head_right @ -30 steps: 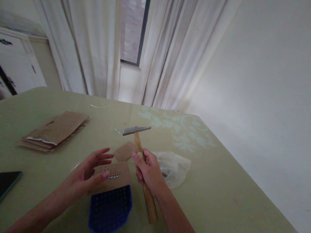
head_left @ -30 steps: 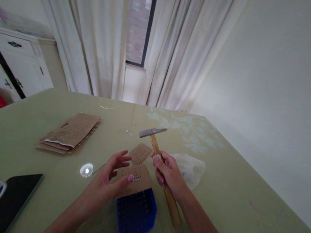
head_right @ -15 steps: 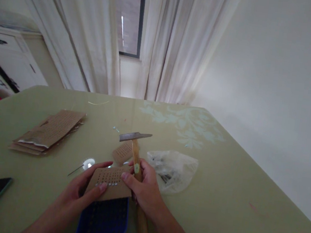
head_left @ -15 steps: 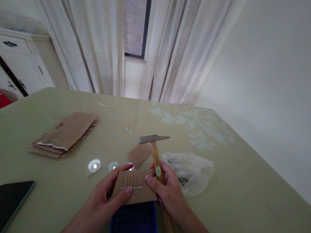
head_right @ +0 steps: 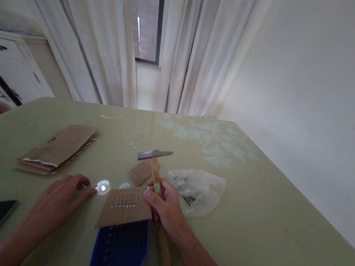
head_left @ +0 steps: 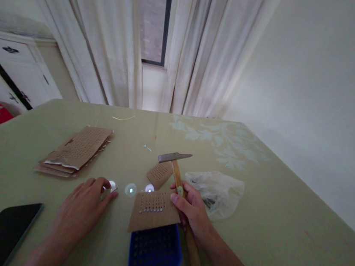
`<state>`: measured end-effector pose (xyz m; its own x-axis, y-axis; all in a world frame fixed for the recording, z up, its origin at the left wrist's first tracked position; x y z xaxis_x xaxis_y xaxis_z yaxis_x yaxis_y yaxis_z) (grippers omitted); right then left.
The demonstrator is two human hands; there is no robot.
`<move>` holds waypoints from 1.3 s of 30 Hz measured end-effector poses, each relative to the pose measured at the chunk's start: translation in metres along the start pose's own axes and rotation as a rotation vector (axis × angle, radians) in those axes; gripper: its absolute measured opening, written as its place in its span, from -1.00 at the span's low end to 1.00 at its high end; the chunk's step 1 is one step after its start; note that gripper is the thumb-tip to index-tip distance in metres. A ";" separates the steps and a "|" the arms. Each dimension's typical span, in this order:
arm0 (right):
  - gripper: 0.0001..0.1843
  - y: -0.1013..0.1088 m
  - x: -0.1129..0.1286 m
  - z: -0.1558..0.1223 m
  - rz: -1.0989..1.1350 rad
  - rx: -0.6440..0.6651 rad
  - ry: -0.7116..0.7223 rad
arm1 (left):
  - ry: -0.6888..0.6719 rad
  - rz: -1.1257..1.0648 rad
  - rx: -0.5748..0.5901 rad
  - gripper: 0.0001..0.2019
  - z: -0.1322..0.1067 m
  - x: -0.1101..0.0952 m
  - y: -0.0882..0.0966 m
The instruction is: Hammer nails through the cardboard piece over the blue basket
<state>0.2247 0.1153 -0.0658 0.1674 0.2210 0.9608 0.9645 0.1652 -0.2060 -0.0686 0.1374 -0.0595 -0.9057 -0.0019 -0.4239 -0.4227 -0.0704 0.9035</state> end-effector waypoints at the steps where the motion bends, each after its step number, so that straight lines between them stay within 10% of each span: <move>1: -0.43 0.000 0.000 0.000 0.004 -0.002 0.001 | -0.021 0.022 0.040 -0.66 0.001 0.003 -0.007; 6: -0.50 -0.001 -0.002 -0.003 -0.033 -0.010 0.010 | -0.044 0.008 0.053 -0.71 0.001 -0.008 -0.012; 15: -0.63 -0.021 0.002 -0.002 -0.127 0.002 0.140 | -0.252 -0.742 -0.162 -0.82 -0.038 -0.082 0.031; 39: -0.69 -0.028 0.009 -0.006 -0.212 0.018 0.194 | -0.441 -0.599 -0.115 -0.92 -0.050 -0.112 0.026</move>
<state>0.2008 0.1072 -0.0501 0.0000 -0.0085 1.0000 0.9787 0.2054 0.0017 0.0236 0.0862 0.0088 -0.4603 0.4675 -0.7547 -0.8633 -0.0376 0.5033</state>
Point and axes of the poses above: each hand's wrist, its own z-axis towards the middle knuckle, its own y-axis out of the back of the hand, x = y × z, the point moved 8 cm from there along z, towards the middle knuckle, and after that the axes turned 1 degree about x, right-handed, at the moved point
